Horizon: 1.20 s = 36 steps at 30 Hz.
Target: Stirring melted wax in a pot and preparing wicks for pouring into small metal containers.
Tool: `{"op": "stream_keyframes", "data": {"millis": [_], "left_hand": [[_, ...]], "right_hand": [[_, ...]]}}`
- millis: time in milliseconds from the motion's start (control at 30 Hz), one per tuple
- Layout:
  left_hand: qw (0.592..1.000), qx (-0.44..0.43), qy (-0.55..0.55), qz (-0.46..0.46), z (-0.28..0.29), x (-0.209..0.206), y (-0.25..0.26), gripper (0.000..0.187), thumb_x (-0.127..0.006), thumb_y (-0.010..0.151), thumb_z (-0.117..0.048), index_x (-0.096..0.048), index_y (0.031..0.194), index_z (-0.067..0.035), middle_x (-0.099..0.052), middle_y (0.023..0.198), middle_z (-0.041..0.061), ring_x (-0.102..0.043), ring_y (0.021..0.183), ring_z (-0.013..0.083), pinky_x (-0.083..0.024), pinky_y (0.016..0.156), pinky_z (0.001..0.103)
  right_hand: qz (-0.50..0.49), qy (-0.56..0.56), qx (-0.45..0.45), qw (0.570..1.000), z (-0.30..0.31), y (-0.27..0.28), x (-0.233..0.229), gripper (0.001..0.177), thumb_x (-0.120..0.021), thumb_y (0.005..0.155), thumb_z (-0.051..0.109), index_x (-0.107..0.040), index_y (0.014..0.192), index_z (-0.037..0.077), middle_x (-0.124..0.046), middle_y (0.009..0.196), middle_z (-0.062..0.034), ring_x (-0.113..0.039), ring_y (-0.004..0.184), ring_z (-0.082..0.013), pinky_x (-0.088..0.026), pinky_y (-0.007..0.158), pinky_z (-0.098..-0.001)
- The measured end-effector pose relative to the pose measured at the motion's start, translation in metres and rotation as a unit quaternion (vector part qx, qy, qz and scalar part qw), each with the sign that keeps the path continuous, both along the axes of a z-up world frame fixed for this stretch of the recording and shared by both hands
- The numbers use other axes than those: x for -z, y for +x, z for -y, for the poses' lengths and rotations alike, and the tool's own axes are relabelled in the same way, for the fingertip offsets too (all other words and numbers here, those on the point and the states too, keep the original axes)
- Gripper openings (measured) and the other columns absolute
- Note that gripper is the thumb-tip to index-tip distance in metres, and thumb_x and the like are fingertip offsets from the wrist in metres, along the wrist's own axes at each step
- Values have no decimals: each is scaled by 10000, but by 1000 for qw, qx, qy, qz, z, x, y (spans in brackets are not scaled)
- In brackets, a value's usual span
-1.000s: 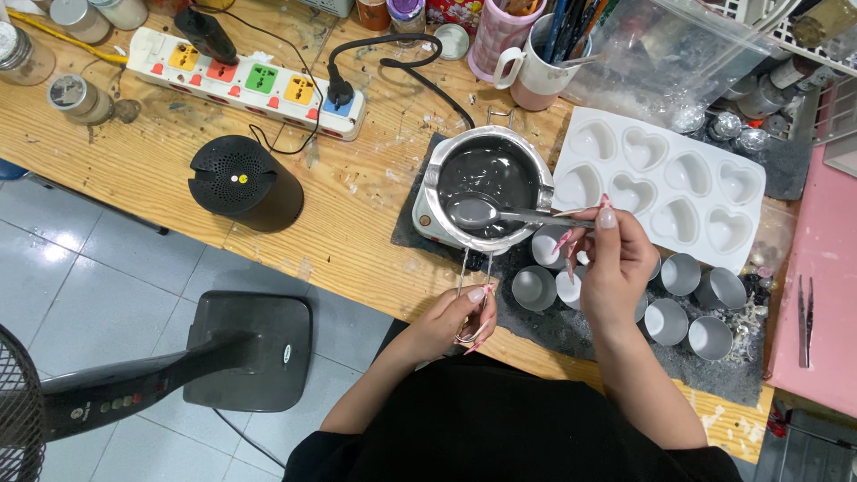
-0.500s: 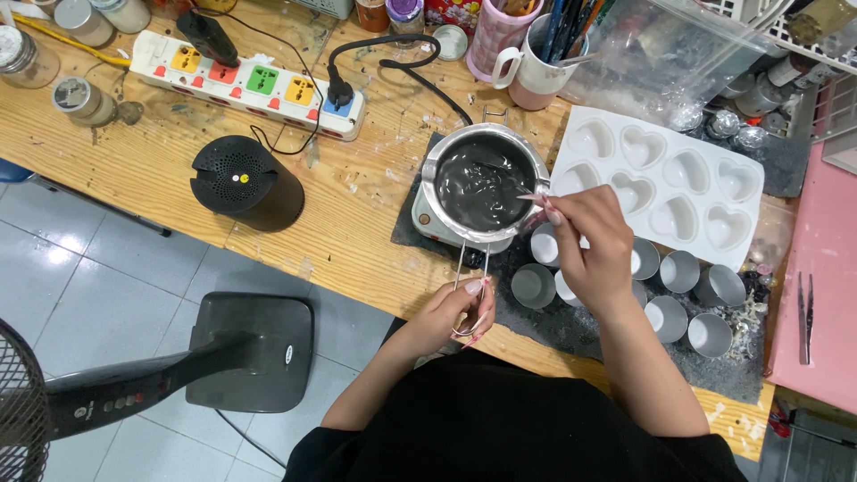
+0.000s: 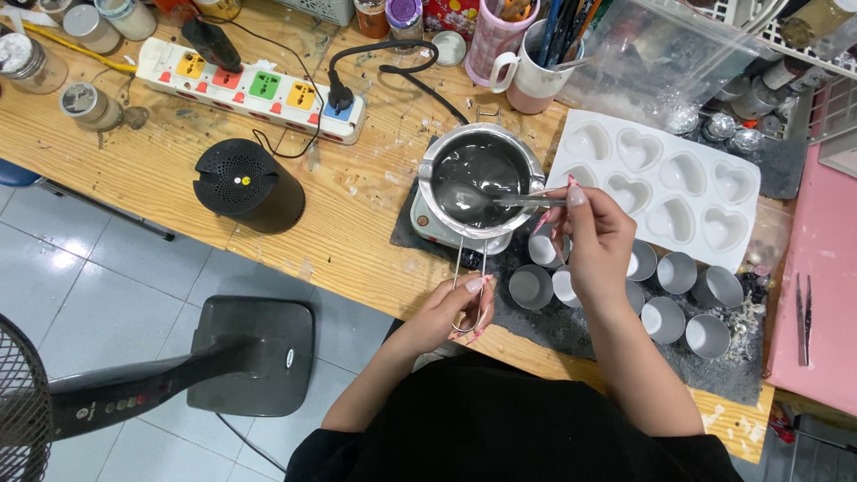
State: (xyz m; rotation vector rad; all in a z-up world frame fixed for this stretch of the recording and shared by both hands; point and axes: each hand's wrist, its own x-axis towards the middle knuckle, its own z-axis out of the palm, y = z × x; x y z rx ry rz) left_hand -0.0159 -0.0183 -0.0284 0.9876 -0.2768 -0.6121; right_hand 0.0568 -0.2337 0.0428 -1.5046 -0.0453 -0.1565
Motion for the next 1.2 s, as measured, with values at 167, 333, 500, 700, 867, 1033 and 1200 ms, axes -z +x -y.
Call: {"op": "stream_keyframes", "data": {"millis": [167,333,500,700,867,1033,1200], "left_hand": [[1000,-7,15,-15,0,-1,0,367,-346,1133,-303,-543,938,-62,-585,725,48,-471,558,67,-358,494,213],[999,-18,27,-7,-5,-1,0,491,-258,1132,-412,-560,959,-66,-611,723,47,-520,561,86,-391,506,223],[995,-81,35,47,-15,15,-7,872,-33,1041,-660,-640,1086,-37,-686,788,54,-601,649,107,-458,586,239],[949,-197,244,24,-22,7,-10,758,-220,1012,-645,-686,1062,-50,-762,829,47,-650,625,106,-511,589,263],[845,-219,485,57,-6,-14,-2,486,-532,949,-534,-697,1067,-92,-785,843,24,-725,606,158,-550,557,313],[751,-248,590,165,8,-16,8,508,-670,865,-572,-706,955,-73,-774,799,50,-737,662,259,-543,557,385],[742,-175,628,153,3,1,11,548,-571,950,-639,-710,874,-114,-747,776,54,-732,715,290,-540,593,420]], "right_hand": [[-23,67,8,997,4,0,2,286,-529,1125,193,-683,1125,-48,-656,838,-62,-550,613,-79,-405,500,-221],[-7,71,18,997,5,-2,-3,293,-534,1124,207,-677,1119,-49,-651,859,-67,-567,624,-93,-421,500,-228],[65,-15,51,996,7,-7,-8,305,-537,1151,219,-670,1130,-55,-657,861,-73,-577,662,-97,-440,544,-228],[81,-43,84,992,12,-15,-16,298,-533,1150,205,-660,1130,-64,-683,884,-76,-586,658,-96,-435,547,-224],[101,-40,92,990,16,-19,-8,289,-542,1165,184,-665,1151,-77,-663,879,-71,-566,682,-87,-449,582,-229],[111,-68,92,987,13,-24,-9,283,-530,1161,173,-660,1144,-78,-667,878,-77,-561,673,-85,-442,586,-224],[104,-54,90,989,14,-26,-9,264,-532,1149,159,-646,1150,-79,-686,914,-94,-578,695,-88,-458,594,-227]]}}
